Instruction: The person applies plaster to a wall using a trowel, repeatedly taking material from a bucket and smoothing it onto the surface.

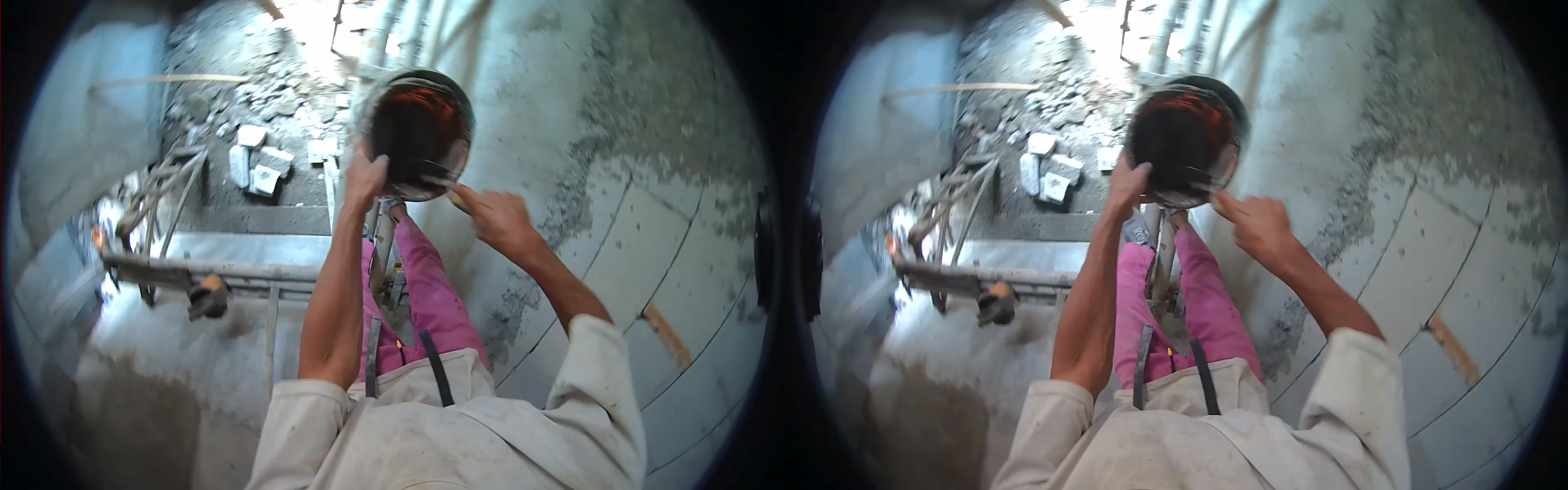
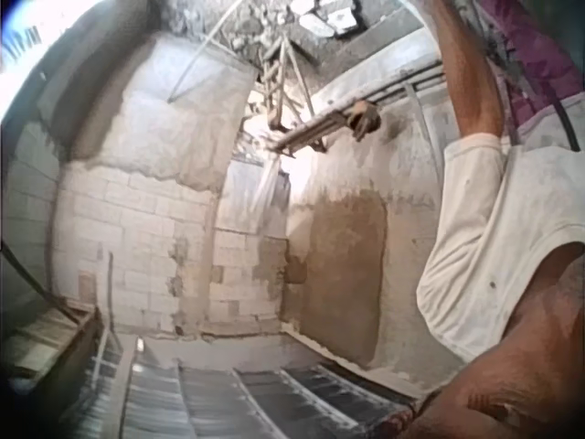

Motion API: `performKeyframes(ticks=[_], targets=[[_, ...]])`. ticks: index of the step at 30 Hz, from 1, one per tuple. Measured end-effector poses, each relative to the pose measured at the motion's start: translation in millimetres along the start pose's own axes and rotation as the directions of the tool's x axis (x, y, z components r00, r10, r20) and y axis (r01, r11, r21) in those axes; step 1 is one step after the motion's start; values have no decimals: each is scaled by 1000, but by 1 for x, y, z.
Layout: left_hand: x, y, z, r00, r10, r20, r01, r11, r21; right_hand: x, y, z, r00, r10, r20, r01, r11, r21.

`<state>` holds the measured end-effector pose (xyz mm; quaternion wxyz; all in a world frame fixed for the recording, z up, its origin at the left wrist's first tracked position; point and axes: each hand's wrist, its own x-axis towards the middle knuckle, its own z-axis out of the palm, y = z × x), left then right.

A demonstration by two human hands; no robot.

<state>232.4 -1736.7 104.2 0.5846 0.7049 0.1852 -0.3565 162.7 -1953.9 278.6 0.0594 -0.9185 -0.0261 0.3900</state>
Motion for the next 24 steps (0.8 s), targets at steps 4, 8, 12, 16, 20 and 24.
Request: performKeyframes(ticks=[4,8,12,16,20,24], targets=[[-34,3,-18,978,49,-203,-35,997,71,-80,6,-79,973,77,-219,-19,967,255],[-100,7,-34,864,-286,-414,249,958,-143,-149,-8,-136,859,121,-498,48,948,314],[-167,-73,-77,688,-596,-413,127,660,-741,-171,-46,-147,680,38,-732,254,925,284],[-262,-112,-119,527,-653,-544,-60,610,-790,-155,-105,-82,646,-164,-746,574,749,332],[-354,-103,-137,446,-761,-470,-19,517,-856,-118,-177,-11,913,-408,22,403,908,112],[-451,-158,-138,456,-771,-446,-127,439,-889,-148,-196,29,904,-410,-123,390,668,634]])
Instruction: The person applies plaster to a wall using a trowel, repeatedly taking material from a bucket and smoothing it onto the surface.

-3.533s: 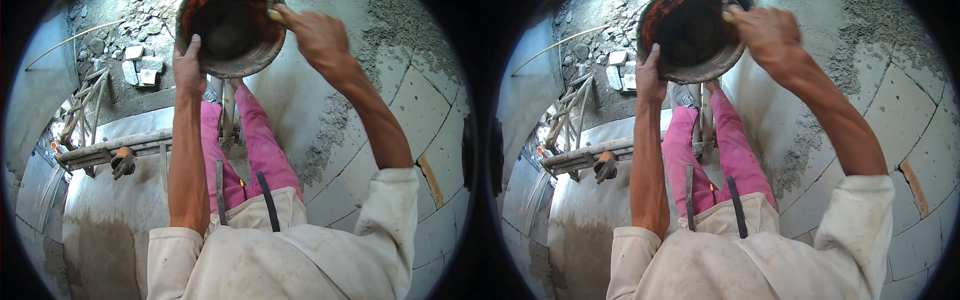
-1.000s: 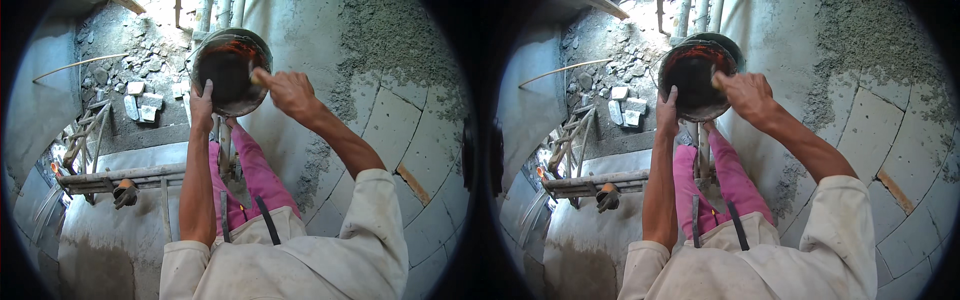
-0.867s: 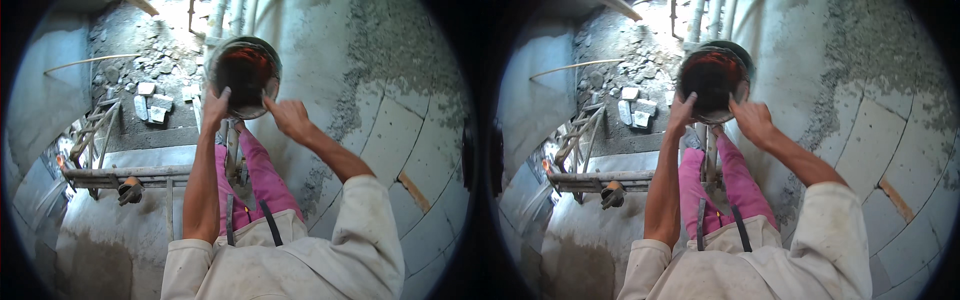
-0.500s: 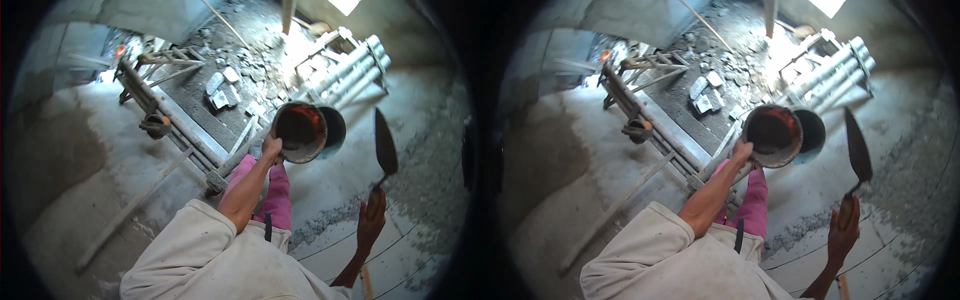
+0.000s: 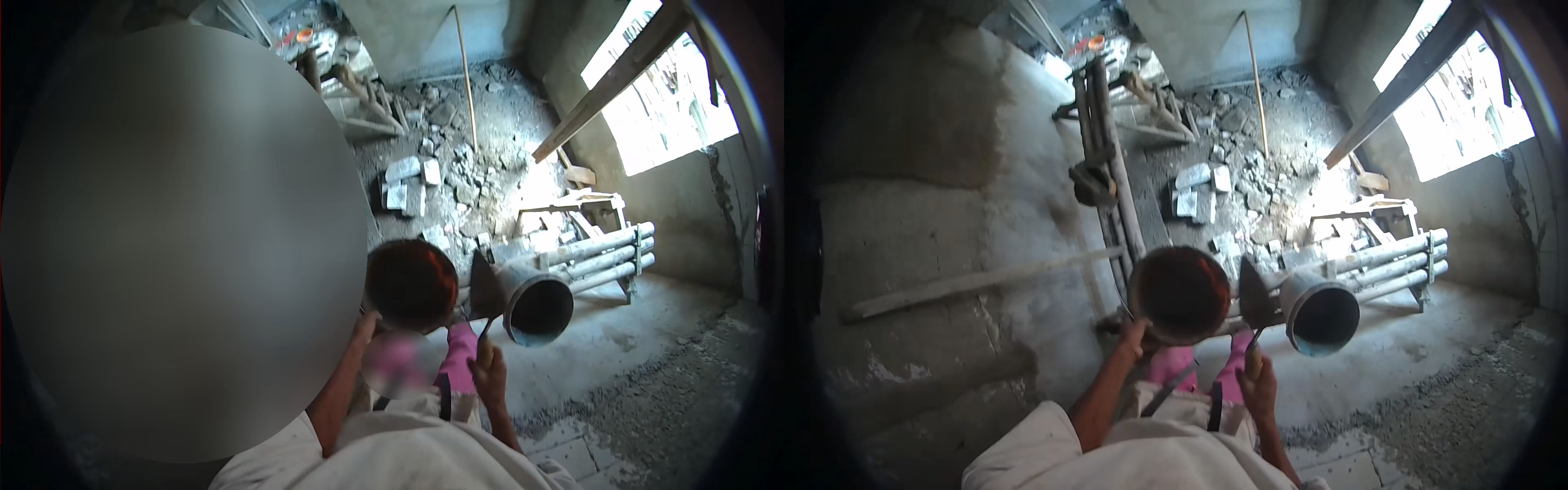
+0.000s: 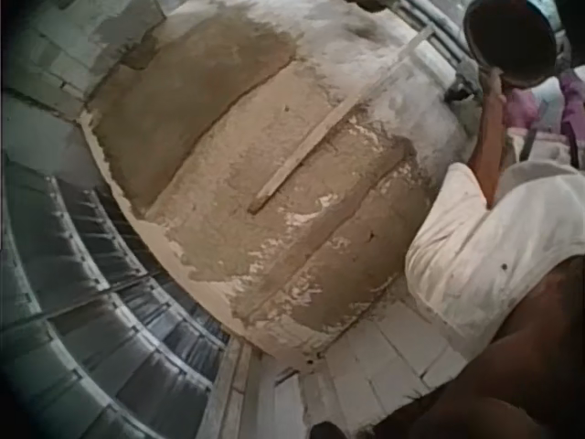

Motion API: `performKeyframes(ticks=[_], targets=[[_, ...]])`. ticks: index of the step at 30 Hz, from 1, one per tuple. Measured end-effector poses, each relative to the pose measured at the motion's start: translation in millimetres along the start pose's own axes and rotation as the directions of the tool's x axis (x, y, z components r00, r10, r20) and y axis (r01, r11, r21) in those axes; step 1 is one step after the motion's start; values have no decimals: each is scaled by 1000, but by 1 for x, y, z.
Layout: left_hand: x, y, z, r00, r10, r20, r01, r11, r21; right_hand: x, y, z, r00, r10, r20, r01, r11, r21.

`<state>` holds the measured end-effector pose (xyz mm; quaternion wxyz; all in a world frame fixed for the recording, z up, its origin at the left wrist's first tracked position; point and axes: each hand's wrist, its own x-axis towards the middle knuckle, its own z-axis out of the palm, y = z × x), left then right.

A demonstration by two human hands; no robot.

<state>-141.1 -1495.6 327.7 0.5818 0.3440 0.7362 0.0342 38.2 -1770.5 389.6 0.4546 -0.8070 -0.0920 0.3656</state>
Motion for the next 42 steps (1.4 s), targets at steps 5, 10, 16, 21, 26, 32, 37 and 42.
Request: performKeyframes(ticks=[5,10,16,21,26,32,37,42], targets=[[-13,-26,-82,988,-88,125,115,967,-228,12,-57,16,919,310,245,-391,624,677],[-48,-27,-135,932,-162,324,291,866,-406,0,-90,75,796,128,592,-604,251,757],[-68,-36,-159,909,-139,392,285,894,-346,-35,-150,114,833,153,532,-519,547,656],[-89,-32,-156,902,-35,430,259,840,-476,-14,-156,98,783,141,605,-561,578,592],[-97,-20,-153,774,103,625,405,678,-613,0,-197,85,800,166,576,-473,765,436],[-60,-74,-213,862,440,252,-107,644,-758,45,-182,25,923,199,329,-365,723,587],[-37,-213,-264,909,409,-82,-416,872,-259,69,-177,-18,976,79,203,-196,725,660],[-77,-175,-208,985,-39,167,157,601,-784,101,-187,-44,994,58,95,-103,796,596]])
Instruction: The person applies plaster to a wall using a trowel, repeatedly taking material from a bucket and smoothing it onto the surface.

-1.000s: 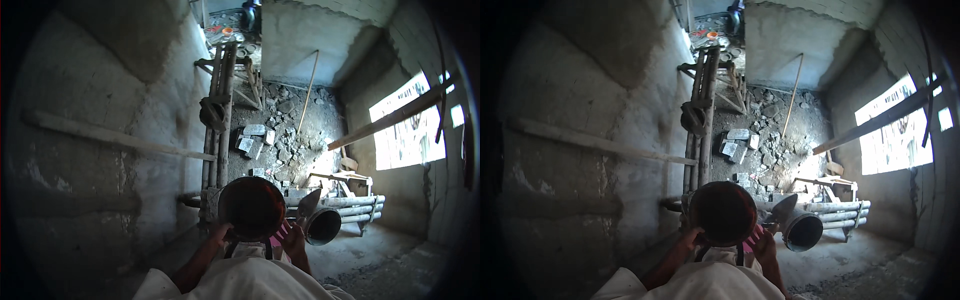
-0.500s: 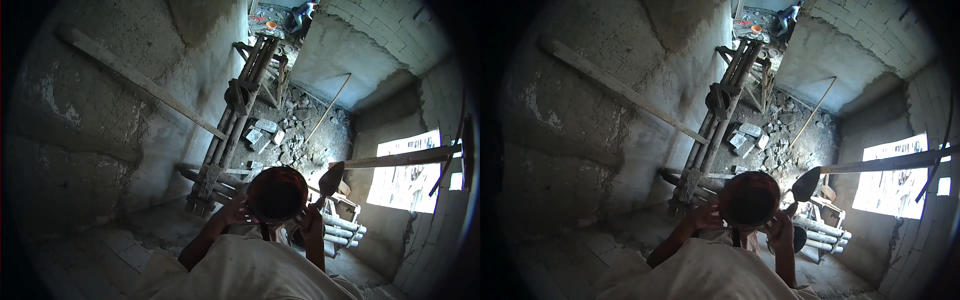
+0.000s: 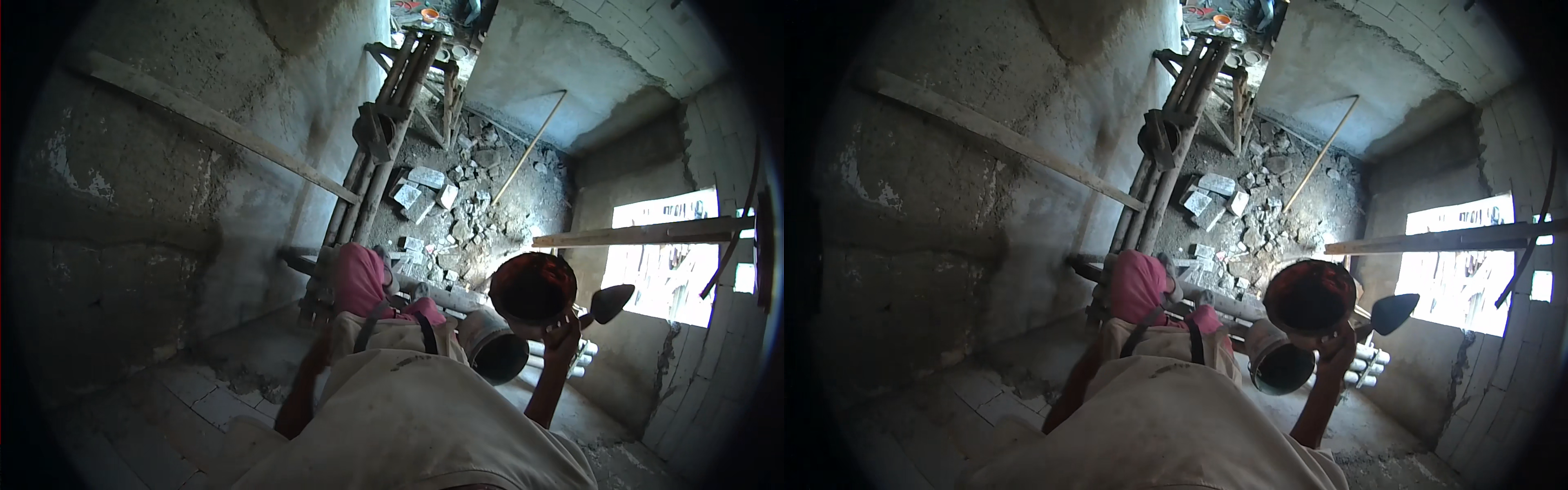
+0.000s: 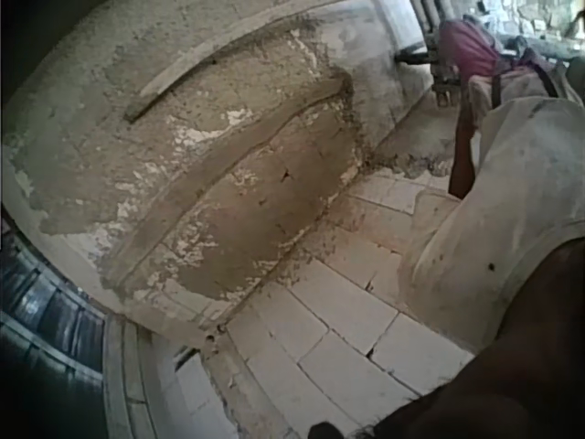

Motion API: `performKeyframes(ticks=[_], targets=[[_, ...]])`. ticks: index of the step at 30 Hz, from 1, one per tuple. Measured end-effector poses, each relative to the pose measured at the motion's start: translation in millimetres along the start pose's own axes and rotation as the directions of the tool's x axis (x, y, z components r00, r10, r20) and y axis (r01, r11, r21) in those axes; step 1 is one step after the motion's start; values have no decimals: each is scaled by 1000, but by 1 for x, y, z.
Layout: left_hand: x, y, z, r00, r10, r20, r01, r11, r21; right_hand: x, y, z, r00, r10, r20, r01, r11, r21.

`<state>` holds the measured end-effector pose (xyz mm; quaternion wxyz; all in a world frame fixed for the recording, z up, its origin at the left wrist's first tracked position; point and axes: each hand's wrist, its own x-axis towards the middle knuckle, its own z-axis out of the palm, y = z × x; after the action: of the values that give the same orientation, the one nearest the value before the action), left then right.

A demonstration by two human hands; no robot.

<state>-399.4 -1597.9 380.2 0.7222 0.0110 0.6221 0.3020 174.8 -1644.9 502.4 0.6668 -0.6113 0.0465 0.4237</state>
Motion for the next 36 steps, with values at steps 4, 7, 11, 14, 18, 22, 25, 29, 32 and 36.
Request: performKeyframes(ticks=[4,7,11,14,18,22,25,29,32,36], targets=[[-15,81,101,997,-29,69,40,985,-167,14,-11,16,998,-38,-47,39,999,17],[7,172,114,943,334,17,-333,943,-17,43,-5,38,999,-28,-25,28,999,24],[-27,354,160,571,788,232,-817,572,69,74,9,87,1000,-16,1,16,998,65],[-82,448,193,100,979,178,-959,47,280,93,22,158,999,-27,-37,30,996,88],[-83,546,212,-323,932,161,-912,-353,211,123,53,257,985,-132,-112,144,984,109],[-55,679,270,-671,740,48,-710,-660,245,163,97,329,995,-95,-14,96,975,200],[-14,790,301,-800,595,74,-546,-774,321,155,111,404,992,-55,-115,74,982,174],[37,892,340,-834,550,45,-475,-757,449,155,117,466,991,-17,-134,37,989,146],[70,964,319,-874,475,102,-322,-723,612,159,111,532,997,16,-76,-4,988,155],[113,1028,291,-890,433,141,-214,-672,709,220,127,580,983,120,-140,-98,983,155]])
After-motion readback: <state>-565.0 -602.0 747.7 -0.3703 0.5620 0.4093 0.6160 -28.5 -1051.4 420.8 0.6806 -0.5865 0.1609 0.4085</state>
